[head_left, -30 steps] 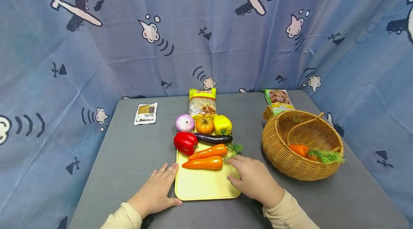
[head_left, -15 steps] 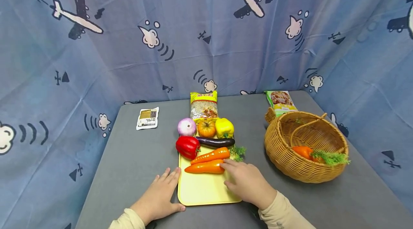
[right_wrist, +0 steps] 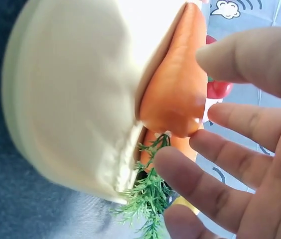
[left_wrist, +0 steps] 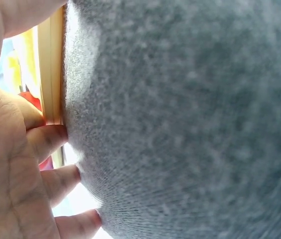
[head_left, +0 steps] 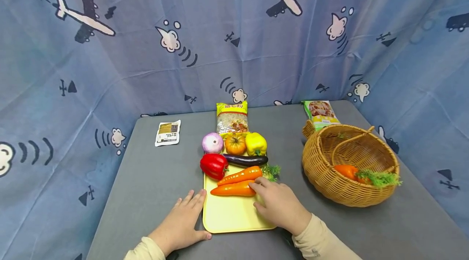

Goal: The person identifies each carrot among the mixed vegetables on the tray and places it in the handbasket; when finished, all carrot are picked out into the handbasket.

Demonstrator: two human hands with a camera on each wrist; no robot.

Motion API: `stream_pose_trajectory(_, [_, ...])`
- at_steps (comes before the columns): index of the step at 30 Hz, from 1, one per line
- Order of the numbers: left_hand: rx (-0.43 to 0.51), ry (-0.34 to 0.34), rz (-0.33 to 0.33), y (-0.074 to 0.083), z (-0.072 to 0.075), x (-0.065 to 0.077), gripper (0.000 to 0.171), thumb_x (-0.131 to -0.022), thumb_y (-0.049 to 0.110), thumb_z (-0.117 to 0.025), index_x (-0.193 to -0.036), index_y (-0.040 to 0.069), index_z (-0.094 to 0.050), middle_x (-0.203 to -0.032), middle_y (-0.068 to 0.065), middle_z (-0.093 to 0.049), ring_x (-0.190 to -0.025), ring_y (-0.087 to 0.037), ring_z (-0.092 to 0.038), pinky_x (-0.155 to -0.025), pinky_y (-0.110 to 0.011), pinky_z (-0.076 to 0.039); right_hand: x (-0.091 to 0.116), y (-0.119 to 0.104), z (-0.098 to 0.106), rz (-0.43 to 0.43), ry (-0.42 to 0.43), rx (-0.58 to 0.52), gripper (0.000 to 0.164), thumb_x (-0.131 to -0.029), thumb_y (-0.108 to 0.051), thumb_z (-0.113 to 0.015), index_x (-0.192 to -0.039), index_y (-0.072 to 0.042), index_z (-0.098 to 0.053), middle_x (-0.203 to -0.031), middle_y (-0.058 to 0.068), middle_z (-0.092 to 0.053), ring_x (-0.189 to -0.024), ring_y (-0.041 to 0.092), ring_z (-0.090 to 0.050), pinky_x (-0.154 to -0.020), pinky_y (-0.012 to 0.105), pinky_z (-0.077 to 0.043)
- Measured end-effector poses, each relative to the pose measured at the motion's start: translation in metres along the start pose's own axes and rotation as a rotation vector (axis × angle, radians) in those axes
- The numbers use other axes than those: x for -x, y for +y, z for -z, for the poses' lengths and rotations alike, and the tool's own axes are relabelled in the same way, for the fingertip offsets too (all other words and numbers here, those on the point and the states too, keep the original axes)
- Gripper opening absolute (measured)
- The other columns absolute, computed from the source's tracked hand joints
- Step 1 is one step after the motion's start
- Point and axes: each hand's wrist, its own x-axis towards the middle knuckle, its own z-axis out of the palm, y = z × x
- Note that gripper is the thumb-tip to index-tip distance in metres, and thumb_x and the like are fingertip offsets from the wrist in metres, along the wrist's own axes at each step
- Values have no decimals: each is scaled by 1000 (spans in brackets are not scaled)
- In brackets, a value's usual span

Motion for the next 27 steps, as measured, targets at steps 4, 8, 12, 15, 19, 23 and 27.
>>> stream_pose_trajectory(4, [5, -3, 0, 1, 0, -1, 117, -84, 63, -84, -167, 0, -31, -170, -16, -34, -154, -48, -30, -115, -74, -31, -5, 1, -3, -6, -1, 29, 51, -90, -30, -85, -136, -10, -74, -125, 7, -66, -93, 21, -69, -71, 44, -57])
stream_pose_trajectory(8, [7, -2, 1, 1, 0, 0, 117, -84, 63, -84, -167, 0, -31, -170, -16, -34, -155, -48, -30, -115, -74, -31, -8, 1, -6, -16, 18, 31, 47, -89, -29, -86, -130, -11, -76, -117, 5, -65, -84, 17, -65, -66, 40, -55])
stream_pose_trajectory(12, [14, -8, 8, 0, 0, 0, 117, -84, 63, -84, -167, 1, -31, -171, -16, -34, -155, -47, -29, -116, -74, -30, -9, 1, -9, -30, 58, 17, 39, -86, -26, -88, -121, -14, -76, -113, 2, -66, -84, 18, -65, -68, 41, -56])
stream_pose_trajectory(15, [20, -14, 10, 1, 1, -1, 117, -84, 64, -83, -167, 1, -31, -171, -16, -33, -155, -47, -29, -116, -74, -30, -9, 2, -11, -28, 63, 2, 38, -84, -24, -89, -118, -16, -74, -113, 0, -68, -92, 19, -68, -72, 43, -57])
stream_pose_trajectory(19, [20, -15, 10, 1, 2, -1, 117, -84, 64, -83, -167, 0, -31, -171, -16, -34, -155, -48, -28, -115, -74, -30, -10, 2, -14, -25, 54, -4, 41, -81, -24, -89, -118, -17, -73, -113, -2, -70, -98, 19, -69, -75, 44, -57])
stream_pose_trajectory(23, [17, -17, 11, 1, 2, -2, 117, -84, 65, -83, -167, 0, -31, -171, -16, -34, -155, -48, -29, -115, -74, -30, -9, 2, -15, -29, 47, 8, 42, -80, -23, -91, -118, -18, -74, -111, -2, -71, -95, 22, -70, -74, 45, -57])
stream_pose_trajectory(27, [17, -20, 13, 0, 2, -2, 117, -84, 65, -83, -167, 1, -31, -171, -16, -34, -155, -48, -28, -115, -74, -30, -9, 2, -16, -27, 39, 9, 43, -78, -23, -93, -117, -20, -74, -106, -3, -72, -93, 23, -69, -72, 44, -56])
